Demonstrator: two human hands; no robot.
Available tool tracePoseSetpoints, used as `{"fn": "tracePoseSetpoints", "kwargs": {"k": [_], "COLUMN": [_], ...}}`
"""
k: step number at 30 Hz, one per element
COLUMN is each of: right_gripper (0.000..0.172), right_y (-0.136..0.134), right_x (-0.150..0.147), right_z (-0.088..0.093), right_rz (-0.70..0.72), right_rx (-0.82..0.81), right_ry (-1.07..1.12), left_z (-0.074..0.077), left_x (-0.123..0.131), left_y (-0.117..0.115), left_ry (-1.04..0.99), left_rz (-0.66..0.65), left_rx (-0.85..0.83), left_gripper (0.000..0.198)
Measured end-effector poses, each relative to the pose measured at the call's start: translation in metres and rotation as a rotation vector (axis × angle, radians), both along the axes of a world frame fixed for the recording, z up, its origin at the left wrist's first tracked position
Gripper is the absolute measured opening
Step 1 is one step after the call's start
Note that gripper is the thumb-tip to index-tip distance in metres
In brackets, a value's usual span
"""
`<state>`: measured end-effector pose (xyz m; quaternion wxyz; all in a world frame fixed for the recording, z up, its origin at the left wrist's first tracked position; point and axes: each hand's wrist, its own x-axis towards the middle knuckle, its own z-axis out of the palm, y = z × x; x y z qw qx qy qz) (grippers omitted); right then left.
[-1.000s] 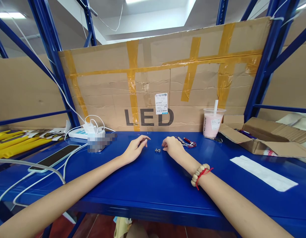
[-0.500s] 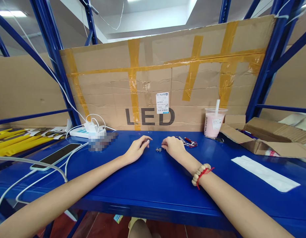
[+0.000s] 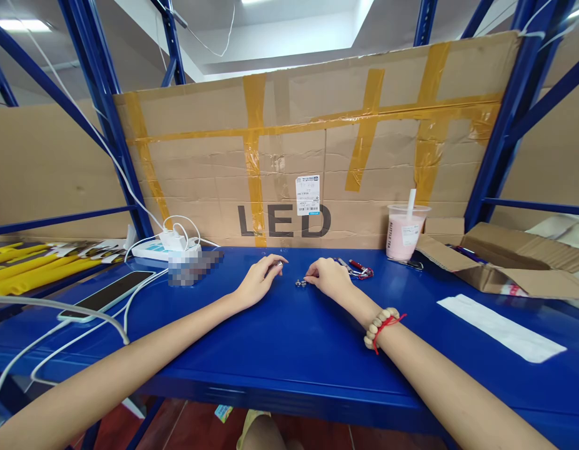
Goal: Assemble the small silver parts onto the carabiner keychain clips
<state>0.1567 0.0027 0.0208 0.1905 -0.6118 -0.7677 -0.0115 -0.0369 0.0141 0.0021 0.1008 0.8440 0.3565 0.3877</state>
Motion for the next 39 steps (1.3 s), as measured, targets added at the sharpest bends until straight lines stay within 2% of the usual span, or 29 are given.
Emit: {"fn": "tracePoseSetpoints", "kwargs": {"k": [5,13,20,25,29,31,35,39], "right_gripper": [0.009,0.010,0.008,0.013,0.014,0.016,0.020,0.024], "right_y": [-0.001,-0.002,0.000,-0.005,-0.011,-0.012,-0.010,-0.007], "right_x": [-0.002,-0.004,-0.002,-0.008,-0.017,-0.019,-0.018,-0.016], "right_z": [0.001,0.002,-0.001,0.003,0.005,0.005,0.003,0.004], "right_rz": [0.060,0.070,0.075,0.068,0.213,0.290,0.333,0.375], "right_rx": [0.024,0.026,0.124,0.340,0.430,0.436,0.408,0.294], "right_ry": [0.001,-0.014,-0.018,0.249,0.428,0.447,0.477,0.585], "left_z": [0.000,-0.002,0.000,0.001,0.003,0.005,0.006,0.004], "left_x": [0.000,0.001,0.001,0.001,0.003,0.004,0.004,0.002], "left_y": [0.002,0.001,0.002,0.000,-0.002,-0.003,-0.005,-0.002], "left_ry": [-0.009,-0.003,-0.076,-0.087,-0.062,-0.064,-0.092,-0.079], "left_rz": [-0.015,-0.019,0.013,-0.009,-0.012,-0.034,-0.090,-0.055], "left_rx": [0.005,-0.004,0.010,0.009,0.018,0.013,-0.012,0.019], "left_gripper": [0.021,0.018,0.014,0.018,0.017,0.018,0.020,0.019]}}
